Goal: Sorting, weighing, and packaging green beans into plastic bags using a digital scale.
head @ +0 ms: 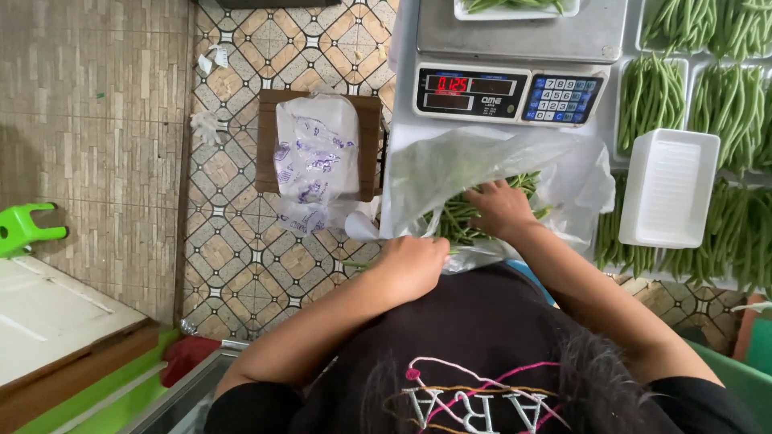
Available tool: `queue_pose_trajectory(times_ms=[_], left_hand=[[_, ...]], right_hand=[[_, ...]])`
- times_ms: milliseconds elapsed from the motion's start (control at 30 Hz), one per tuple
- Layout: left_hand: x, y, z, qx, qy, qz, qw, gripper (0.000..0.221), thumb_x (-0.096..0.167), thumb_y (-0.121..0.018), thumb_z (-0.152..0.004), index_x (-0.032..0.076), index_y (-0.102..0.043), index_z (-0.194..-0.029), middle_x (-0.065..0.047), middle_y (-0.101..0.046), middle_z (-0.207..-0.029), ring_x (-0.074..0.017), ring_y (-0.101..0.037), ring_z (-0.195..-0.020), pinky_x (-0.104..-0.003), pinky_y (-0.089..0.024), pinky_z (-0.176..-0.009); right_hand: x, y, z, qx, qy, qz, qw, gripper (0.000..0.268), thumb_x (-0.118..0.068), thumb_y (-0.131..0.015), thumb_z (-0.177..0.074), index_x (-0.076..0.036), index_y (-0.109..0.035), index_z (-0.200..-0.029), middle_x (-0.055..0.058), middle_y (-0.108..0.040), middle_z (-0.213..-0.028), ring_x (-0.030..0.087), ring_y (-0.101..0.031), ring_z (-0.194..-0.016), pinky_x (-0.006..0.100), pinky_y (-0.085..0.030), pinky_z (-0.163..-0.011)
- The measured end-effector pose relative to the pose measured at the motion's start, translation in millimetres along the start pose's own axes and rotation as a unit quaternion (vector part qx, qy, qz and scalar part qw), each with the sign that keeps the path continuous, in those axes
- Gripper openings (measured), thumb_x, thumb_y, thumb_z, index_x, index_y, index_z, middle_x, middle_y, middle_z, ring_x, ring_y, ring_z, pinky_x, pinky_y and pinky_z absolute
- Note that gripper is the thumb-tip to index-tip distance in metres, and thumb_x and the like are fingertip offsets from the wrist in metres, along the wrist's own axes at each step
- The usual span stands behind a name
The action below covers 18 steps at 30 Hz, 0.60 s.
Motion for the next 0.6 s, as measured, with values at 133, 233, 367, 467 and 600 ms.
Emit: queue_pose_trajectory(times_ms=[133, 233, 367, 467, 600], left_hand=[[15.3, 33.0, 33.1, -0.032, 0.006, 0.0, 0.999, 0.03, 0.026, -0.041, -0.104, 0.006, -0.063, -0.106, -0.017, -0.072, -0.085, -0.0451, -0.073, -0.079, -0.056, -0.059, -0.068], [23.4, 50.8, 43.6, -0.013, 0.0, 0.016, 1.0, 0.03, 0.025, -0.041, -0.104, 0.003, -0.061, -0.103, -0.021, -0.071, -0.083, -0.048, -0.073, -0.076, -0.057, -0.058, -0.067], [32.6, 66.7, 47.1, 0.04, -0.007, 0.009, 0.999, 0.023, 0.024, -0.043, -0.103, 0.007, -0.059, -0.101, -0.017, -0.069, -0.081, -0.0443, -0.073, -0.073, -0.054, -0.059, -0.064], [38.6, 86.3, 46.6, 0.077, -0.031, 0.037, 0.996, 0.022, 0.025, -0.043, -0.104, 0.009, -0.059, -0.104, -0.017, -0.069, -0.094, -0.0459, -0.072, -0.075, -0.056, -0.06, -0.065], [53.3, 112.2, 47.9, 0.128, -0.076, 0.106, 0.983, 0.023, 0.024, -0.041, -0.106, 0.009, -0.058, -0.108, -0.015, -0.067, -0.112, -0.0473, -0.072, -0.079, -0.058, -0.06, -0.068]], right_hand=[[36.4, -33.4, -15.4, -0.015, -0.078, -0.001, 0.997, 0.048, -0.057, -0.068, -0.089, -0.023, -0.069, -0.123, 0.003, -0.072, -0.111, 0.027, -0.069, -0.11, 0.046, -0.058, -0.09], [60.5, -26.1, -13.2, 0.009, -0.111, -0.025, 0.993, 0.045, -0.051, -0.066, -0.089, -0.018, -0.071, -0.119, 0.006, -0.072, -0.109, 0.029, -0.07, -0.108, 0.047, -0.059, -0.089], [91.3, -13.2, -4.2, 0.063, -0.194, -0.076, 0.976, 0.04, -0.038, -0.061, -0.088, -0.008, -0.076, -0.109, 0.013, -0.072, -0.103, 0.034, -0.071, -0.105, 0.048, -0.06, -0.085], [83.1, -6.3, 0.0, 0.112, -0.167, -0.125, 0.972, 0.032, -0.029, -0.058, -0.088, -0.012, -0.077, -0.107, 0.015, -0.07, -0.096, 0.038, -0.072, -0.098, 0.051, -0.06, -0.08], [23.1, 11.0, 9.3, 0.14, 0.021, -0.207, 0.968, 0.028, -0.018, -0.055, -0.091, -0.027, -0.075, -0.108, 0.008, -0.067, -0.093, 0.037, -0.07, -0.096, 0.049, -0.059, -0.079]])
Point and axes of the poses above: each hand's wrist, its own z-axis away from the middle knuckle, its own y-axis out of the back of the hand, x = y × z, the point moved 9 cm from there along -z, towards the middle knuckle
